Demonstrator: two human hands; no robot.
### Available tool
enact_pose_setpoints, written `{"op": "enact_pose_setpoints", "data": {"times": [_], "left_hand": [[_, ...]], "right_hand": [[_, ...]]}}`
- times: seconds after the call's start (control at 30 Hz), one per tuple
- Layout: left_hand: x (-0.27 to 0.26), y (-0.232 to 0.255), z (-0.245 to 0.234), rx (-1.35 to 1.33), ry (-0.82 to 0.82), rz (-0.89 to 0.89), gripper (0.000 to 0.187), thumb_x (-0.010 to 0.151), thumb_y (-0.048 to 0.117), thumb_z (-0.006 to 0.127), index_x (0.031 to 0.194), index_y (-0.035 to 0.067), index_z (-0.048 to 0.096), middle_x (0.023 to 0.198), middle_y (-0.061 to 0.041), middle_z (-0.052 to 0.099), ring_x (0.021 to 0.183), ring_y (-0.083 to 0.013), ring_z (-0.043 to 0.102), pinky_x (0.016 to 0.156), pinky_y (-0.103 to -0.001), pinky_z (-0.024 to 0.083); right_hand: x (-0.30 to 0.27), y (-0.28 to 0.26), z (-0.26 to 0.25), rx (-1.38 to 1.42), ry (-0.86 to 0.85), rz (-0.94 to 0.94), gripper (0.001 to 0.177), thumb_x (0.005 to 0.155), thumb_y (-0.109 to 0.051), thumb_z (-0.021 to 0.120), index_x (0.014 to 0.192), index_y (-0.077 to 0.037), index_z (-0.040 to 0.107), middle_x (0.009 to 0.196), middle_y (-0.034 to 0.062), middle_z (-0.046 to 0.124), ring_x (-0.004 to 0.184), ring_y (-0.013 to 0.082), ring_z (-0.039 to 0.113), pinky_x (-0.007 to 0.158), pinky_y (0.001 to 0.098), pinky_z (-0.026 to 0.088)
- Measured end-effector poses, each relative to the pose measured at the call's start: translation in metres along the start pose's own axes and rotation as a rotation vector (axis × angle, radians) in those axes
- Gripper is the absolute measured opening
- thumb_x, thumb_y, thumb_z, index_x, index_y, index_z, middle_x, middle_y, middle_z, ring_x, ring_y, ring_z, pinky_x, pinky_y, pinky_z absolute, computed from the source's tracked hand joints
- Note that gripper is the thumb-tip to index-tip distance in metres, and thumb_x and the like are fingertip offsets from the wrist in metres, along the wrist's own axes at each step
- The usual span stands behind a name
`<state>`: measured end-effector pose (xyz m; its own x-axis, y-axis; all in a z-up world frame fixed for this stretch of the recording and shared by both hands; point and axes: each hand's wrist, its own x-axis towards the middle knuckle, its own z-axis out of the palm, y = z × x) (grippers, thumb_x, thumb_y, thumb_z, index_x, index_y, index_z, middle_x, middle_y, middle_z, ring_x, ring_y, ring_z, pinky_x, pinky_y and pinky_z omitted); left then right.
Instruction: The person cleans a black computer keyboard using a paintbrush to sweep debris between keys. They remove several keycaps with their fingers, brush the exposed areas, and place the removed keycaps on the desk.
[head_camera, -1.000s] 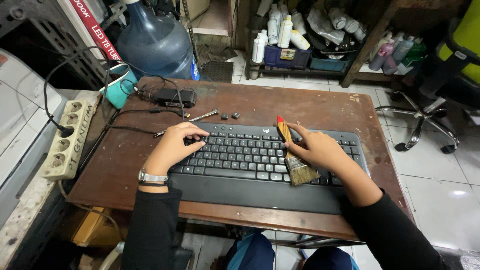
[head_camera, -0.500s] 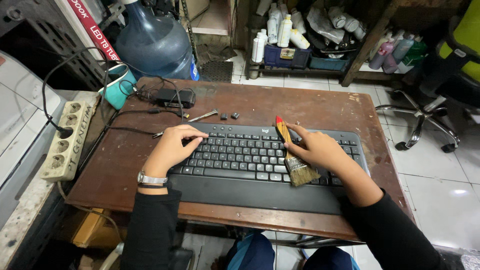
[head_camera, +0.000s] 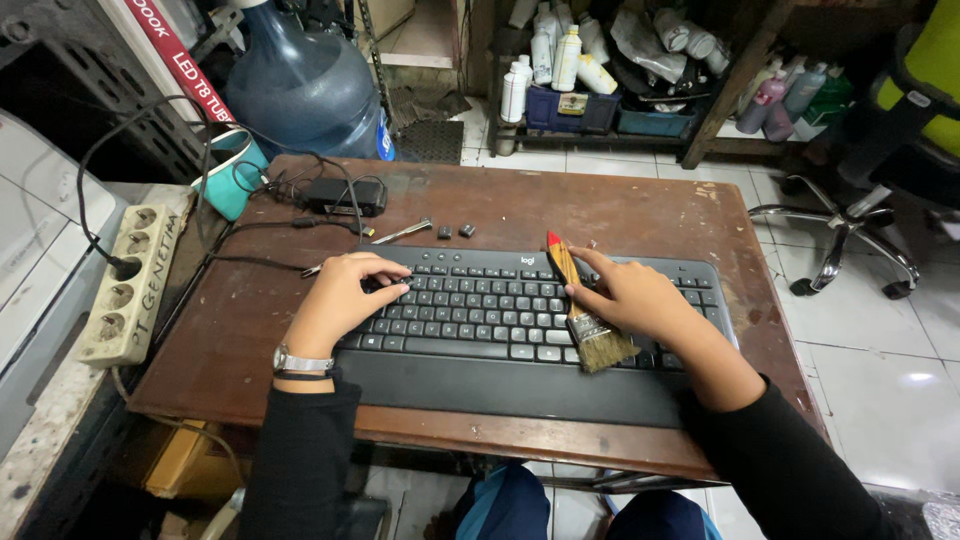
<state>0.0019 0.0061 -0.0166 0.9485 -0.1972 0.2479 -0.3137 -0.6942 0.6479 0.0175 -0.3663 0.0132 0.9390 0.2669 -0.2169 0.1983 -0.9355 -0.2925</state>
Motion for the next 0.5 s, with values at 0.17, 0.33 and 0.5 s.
{"op": "enact_pose_setpoints", "data": {"times": [0.17,0.33,0.5], "left_hand": [[0.0016,-0.0035,0.0017,-0.009,0.004,0.042,0.028,0.077,0.014,0.078,0.104,0.017,0.079,0.096,-0.004,0.078,0.090,-0.0197,0.073,0.085,-0.032,0.054],[0.0006,-0.0008,0.0001,-0.016,0.004,0.048,0.029,0.078,0.009,0.074,0.106,0.017,0.079,0.100,-0.005,0.078,0.093,-0.0216,0.074,0.086,-0.033,0.054],[0.0018,-0.0001,-0.0005,0.027,-0.004,0.072,0.026,0.082,0.009,0.072,0.106,0.015,0.079,0.103,-0.008,0.077,0.092,-0.0261,0.074,0.088,-0.037,0.054]], "right_hand": [[0.0031,0.0028,0.0025,-0.013,0.002,-0.005,0.062,0.094,-0.054,0.048,0.153,-0.035,0.039,0.089,0.0105,0.078,0.102,0.0460,0.069,0.096,0.0589,0.052],[0.0022,0.0019,0.0019,-0.020,-0.007,-0.007,0.062,0.094,-0.054,0.048,0.152,-0.035,0.039,0.089,0.0090,0.078,0.102,0.0460,0.069,0.096,0.0595,0.052],[0.0032,0.0032,0.0032,-0.013,-0.010,-0.006,0.062,0.094,-0.054,0.047,0.152,-0.035,0.038,0.090,0.0078,0.079,0.102,0.0454,0.069,0.096,0.0600,0.052]]}}
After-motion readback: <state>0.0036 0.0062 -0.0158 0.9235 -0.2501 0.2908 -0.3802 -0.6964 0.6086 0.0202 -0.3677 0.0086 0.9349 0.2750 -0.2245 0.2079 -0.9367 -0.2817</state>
